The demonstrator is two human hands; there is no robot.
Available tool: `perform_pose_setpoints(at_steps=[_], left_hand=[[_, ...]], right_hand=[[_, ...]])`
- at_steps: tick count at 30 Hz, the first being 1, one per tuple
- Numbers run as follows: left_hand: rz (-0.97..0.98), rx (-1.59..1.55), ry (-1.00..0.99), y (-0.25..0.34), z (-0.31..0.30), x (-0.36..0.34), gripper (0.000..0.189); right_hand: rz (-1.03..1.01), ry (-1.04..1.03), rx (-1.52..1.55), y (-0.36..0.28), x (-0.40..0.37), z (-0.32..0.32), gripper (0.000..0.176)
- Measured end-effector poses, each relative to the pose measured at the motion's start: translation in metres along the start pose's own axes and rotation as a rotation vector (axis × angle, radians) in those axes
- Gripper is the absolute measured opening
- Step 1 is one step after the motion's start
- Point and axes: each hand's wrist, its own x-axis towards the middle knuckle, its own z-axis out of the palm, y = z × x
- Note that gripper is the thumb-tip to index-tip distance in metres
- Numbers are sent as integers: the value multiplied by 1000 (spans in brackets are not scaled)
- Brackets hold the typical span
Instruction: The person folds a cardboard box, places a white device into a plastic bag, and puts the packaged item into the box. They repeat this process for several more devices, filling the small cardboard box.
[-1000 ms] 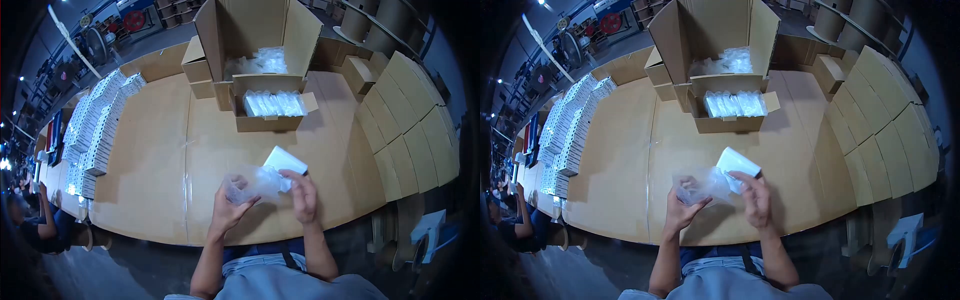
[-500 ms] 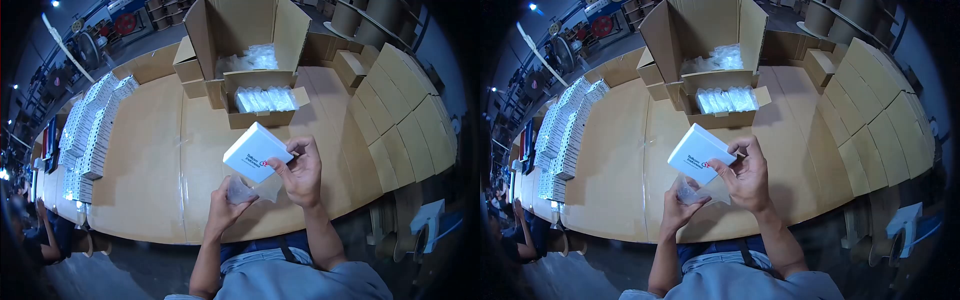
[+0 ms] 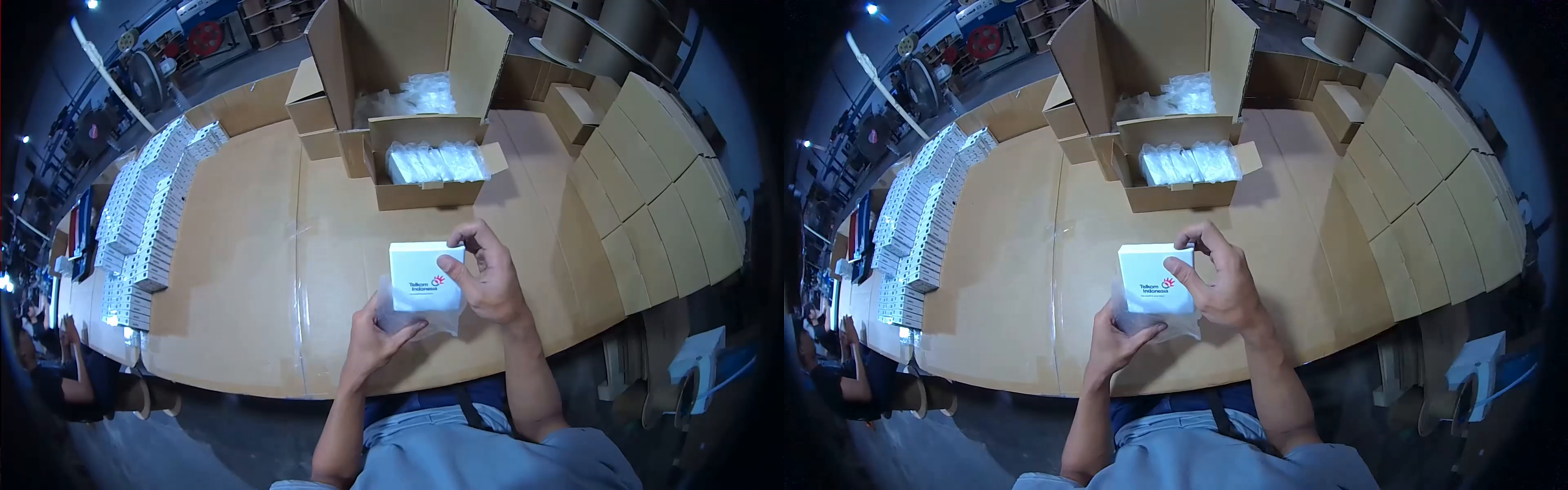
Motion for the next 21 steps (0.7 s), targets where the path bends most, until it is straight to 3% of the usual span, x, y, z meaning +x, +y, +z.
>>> perform_pose_setpoints(at_steps=[2,3,5,7,12,16,17,21], left_hand=[[-29,-124,31,-3,3,-3,47],[-105,-283,33,-2,4,-7,36],[-109,-252,102,-16,3,-6,29],[-94,-219,150,-22,3,-5,26],[-100,-344,308,-31,9,1,28],[-126,-401,323,-35,10,2,32],[-125,-390,316,-36,9,1,33],[-56,-301,298,-41,5,4,39]], right_hand=[[82,-14,-54,2,-1,2,21],[133,-37,-67,2,-1,2,20],[225,-105,-52,8,-5,3,22],[275,-31,183,23,-12,9,26],[381,-7,520,47,-48,13,32],[556,119,578,51,-65,26,23],[540,163,593,53,-65,29,16],[458,187,545,63,-65,25,14]])
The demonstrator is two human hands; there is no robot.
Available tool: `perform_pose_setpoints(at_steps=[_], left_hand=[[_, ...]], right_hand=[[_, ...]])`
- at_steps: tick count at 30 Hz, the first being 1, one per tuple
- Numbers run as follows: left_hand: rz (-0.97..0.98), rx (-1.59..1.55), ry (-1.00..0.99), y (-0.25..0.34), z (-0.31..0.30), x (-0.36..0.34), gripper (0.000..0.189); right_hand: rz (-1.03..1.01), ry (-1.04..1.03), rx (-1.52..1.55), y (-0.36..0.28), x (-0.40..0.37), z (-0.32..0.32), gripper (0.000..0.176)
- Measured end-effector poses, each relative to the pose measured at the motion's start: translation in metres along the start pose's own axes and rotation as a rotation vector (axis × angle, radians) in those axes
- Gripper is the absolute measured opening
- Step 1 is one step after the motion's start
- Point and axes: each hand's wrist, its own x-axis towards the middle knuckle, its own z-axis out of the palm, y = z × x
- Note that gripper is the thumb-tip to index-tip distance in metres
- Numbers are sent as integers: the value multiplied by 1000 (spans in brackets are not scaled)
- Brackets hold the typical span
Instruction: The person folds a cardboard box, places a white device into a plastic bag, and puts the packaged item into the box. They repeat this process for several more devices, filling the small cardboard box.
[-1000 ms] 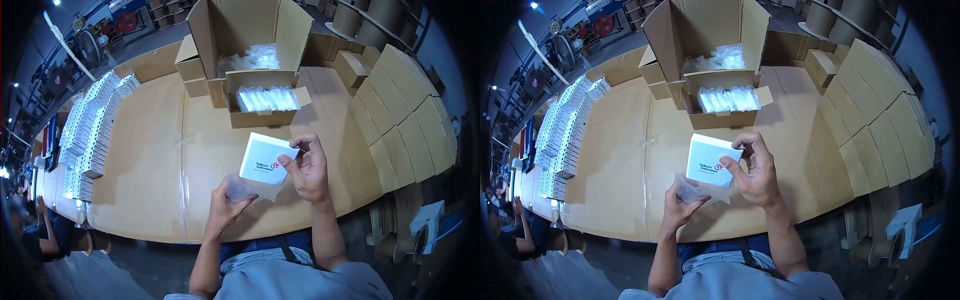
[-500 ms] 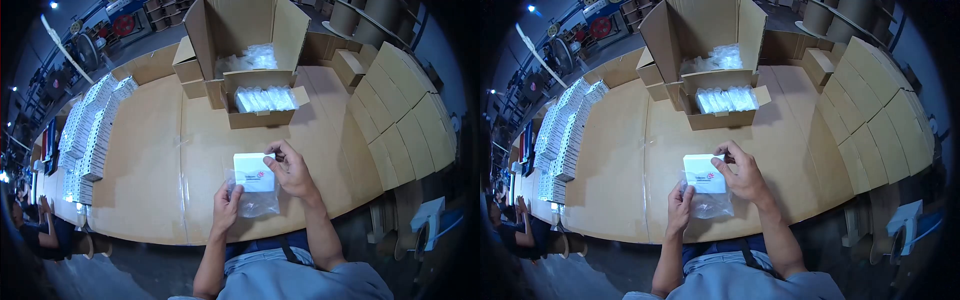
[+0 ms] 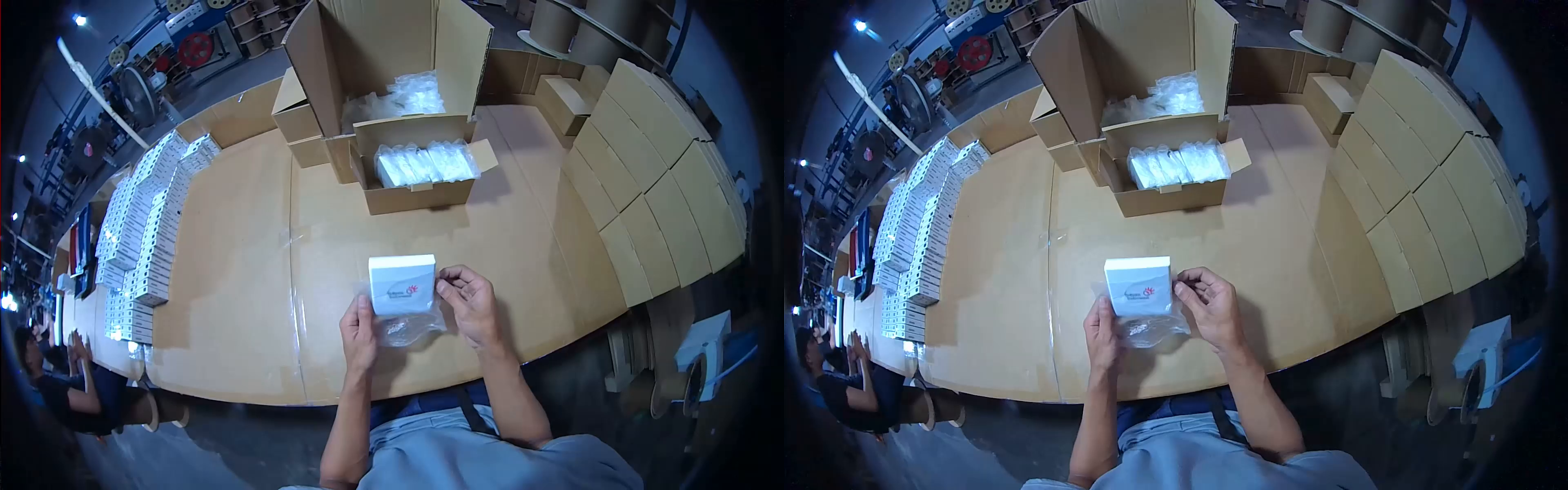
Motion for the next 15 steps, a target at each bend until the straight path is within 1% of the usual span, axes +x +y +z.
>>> perform_pose_setpoints(at_steps=[2,5,6,9,11,12,14,15], left_hand=[[0,61,-12,4,1,-2,42],[171,186,-25,9,6,3,45],[106,140,-76,13,4,2,49],[72,-18,-130,16,6,2,50],[60,-80,-120,15,6,3,50],[55,-111,-117,14,6,4,51],[-39,-50,-60,17,4,4,51],[-50,-56,-54,18,5,3,49]], right_hand=[[-46,2,-33,-1,0,-3,13],[-43,-4,-28,-1,-1,-4,13],[-60,-16,-11,-2,-1,-3,14],[-94,-66,28,-9,1,0,18],[-98,-118,40,-16,1,0,21],[-45,-173,112,-22,0,2,32],[-110,-207,-107,-11,2,-2,39],[-140,-224,-216,-7,3,-3,43]])
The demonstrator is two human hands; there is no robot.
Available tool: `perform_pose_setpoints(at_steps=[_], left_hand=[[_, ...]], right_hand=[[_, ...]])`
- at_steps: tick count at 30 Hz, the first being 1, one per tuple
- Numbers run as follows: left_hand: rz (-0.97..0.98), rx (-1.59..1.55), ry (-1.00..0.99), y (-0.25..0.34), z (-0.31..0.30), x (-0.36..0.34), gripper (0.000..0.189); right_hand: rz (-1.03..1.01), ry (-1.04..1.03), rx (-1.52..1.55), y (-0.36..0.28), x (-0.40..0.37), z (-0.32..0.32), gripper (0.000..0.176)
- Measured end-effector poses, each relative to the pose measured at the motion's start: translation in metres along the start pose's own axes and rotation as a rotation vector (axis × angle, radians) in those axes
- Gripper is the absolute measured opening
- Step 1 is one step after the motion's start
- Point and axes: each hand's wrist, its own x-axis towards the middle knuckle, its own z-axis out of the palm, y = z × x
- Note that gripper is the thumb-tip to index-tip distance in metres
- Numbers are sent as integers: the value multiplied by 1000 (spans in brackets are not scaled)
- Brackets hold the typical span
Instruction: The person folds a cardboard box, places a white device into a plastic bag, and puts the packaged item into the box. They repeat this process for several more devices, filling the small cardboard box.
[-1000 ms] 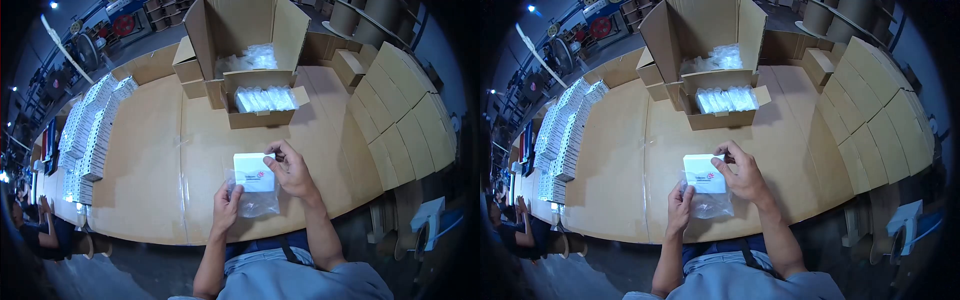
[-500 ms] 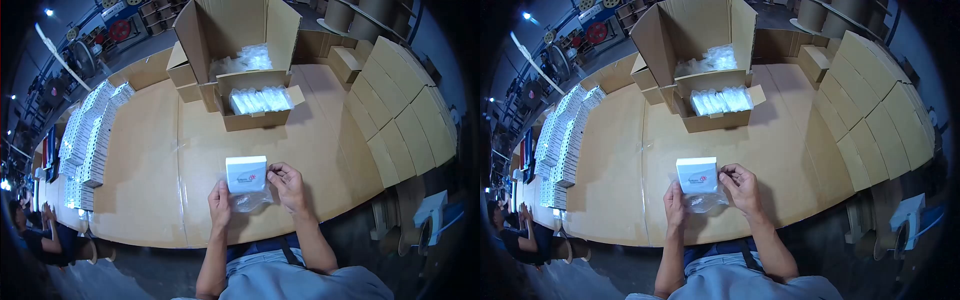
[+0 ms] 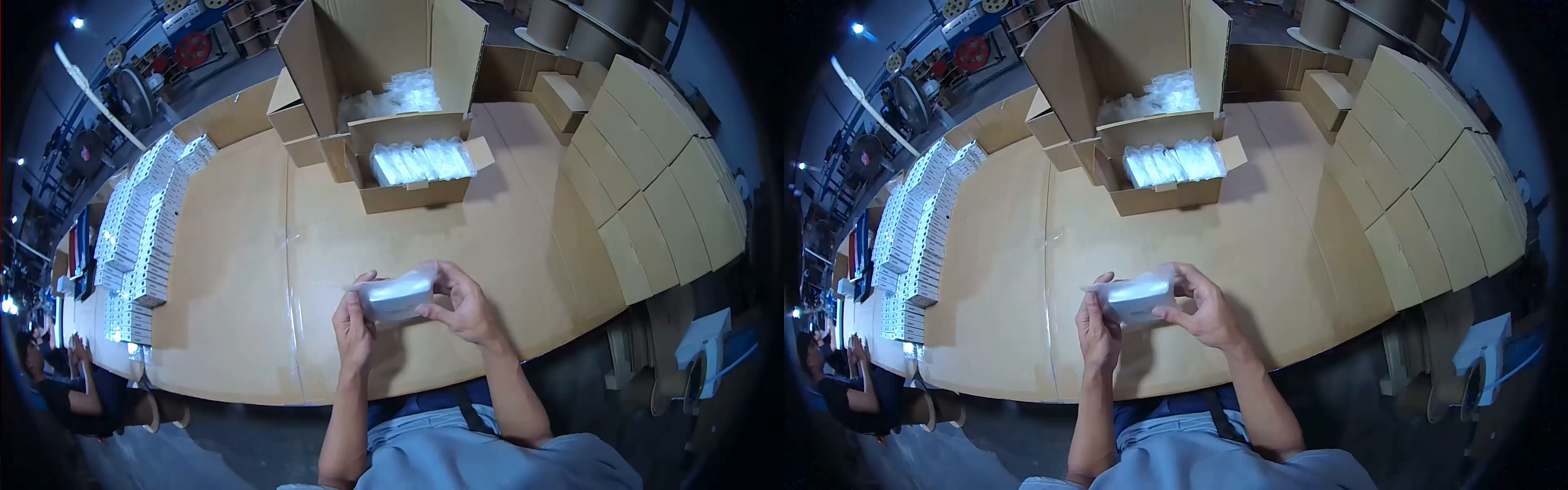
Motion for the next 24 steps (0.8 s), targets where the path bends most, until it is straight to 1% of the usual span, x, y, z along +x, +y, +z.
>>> perform_pose_setpoints(at_steps=[1,3,6,10,13,16,19,22,23,24], left_hand=[[-10,-7,6,1,1,0,48],[43,-93,-32,0,6,1,40],[81,91,-111,4,7,-1,34],[-155,-118,-114,0,3,-4,29],[-135,-65,-55,-6,2,-2,25],[-207,34,-5,-7,-2,-3,24],[-188,-68,65,0,6,-5,26],[-156,-130,101,2,1,-2,24],[-161,-124,107,-3,-4,0,24],[-165,-88,101,-3,-4,0,24]], right_hand=[[31,1,-10,0,0,1,42],[62,-2,-12,9,-1,-1,37],[70,15,-11,11,-2,0,28],[37,25,-74,0,-1,2,17],[7,18,-151,0,-1,2,16],[52,18,-277,-5,-4,0,9],[32,169,23,9,-5,-14,4],[-22,292,118,1,-3,-25,5],[-19,208,80,-2,-5,-27,5],[-75,101,-29,-7,-4,-25,9]])
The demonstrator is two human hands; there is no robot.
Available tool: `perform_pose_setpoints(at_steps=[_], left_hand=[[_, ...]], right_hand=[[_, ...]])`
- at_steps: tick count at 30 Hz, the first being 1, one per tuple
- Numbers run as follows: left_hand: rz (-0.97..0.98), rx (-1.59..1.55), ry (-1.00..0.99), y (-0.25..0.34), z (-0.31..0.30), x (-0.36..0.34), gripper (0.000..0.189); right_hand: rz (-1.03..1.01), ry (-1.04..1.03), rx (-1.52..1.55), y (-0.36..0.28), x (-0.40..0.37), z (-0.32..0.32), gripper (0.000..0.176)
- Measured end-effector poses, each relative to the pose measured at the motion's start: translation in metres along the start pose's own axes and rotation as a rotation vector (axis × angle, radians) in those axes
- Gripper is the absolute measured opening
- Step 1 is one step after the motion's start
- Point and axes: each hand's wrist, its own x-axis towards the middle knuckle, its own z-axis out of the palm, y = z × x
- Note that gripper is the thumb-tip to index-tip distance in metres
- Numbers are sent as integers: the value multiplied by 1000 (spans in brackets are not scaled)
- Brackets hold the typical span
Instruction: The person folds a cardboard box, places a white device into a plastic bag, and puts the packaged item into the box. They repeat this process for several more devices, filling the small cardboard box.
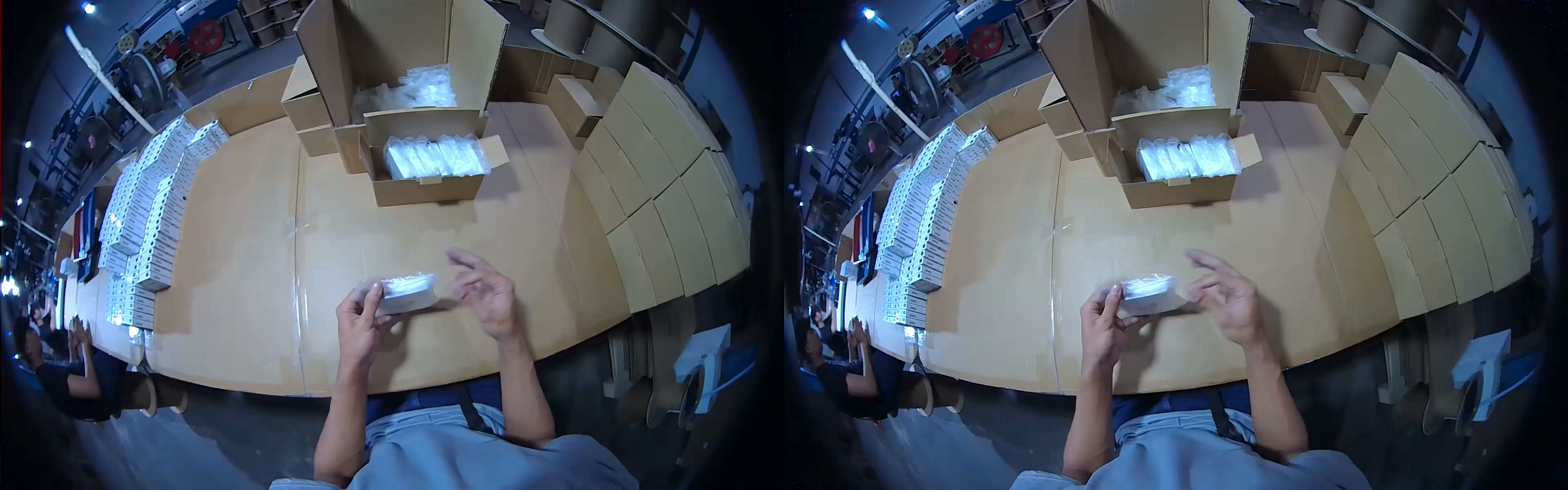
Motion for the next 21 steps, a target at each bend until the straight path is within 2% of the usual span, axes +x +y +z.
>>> perform_pose_setpoints(at_steps=[2,3,6,9,15,19,21], left_hand=[[-8,73,-8,1,1,0,23],[1,69,-23,-1,2,0,24],[8,41,-44,-3,6,-1,29],[-17,56,-21,-1,6,-4,41],[-5,41,-92,5,3,-3,47],[107,10,-203,21,6,-10,53],[220,233,-282,21,5,-12,54]], right_hand=[[-123,-216,-205,-9,3,9,17],[-121,-221,-210,-5,4,17,27],[-57,-253,-300,1,6,22,29],[-35,-247,-367,-3,8,22,31],[41,-217,-402,-18,6,27,33],[30,-148,-478,-10,2,25,30],[-19,-137,-502,-10,2,23,29]])
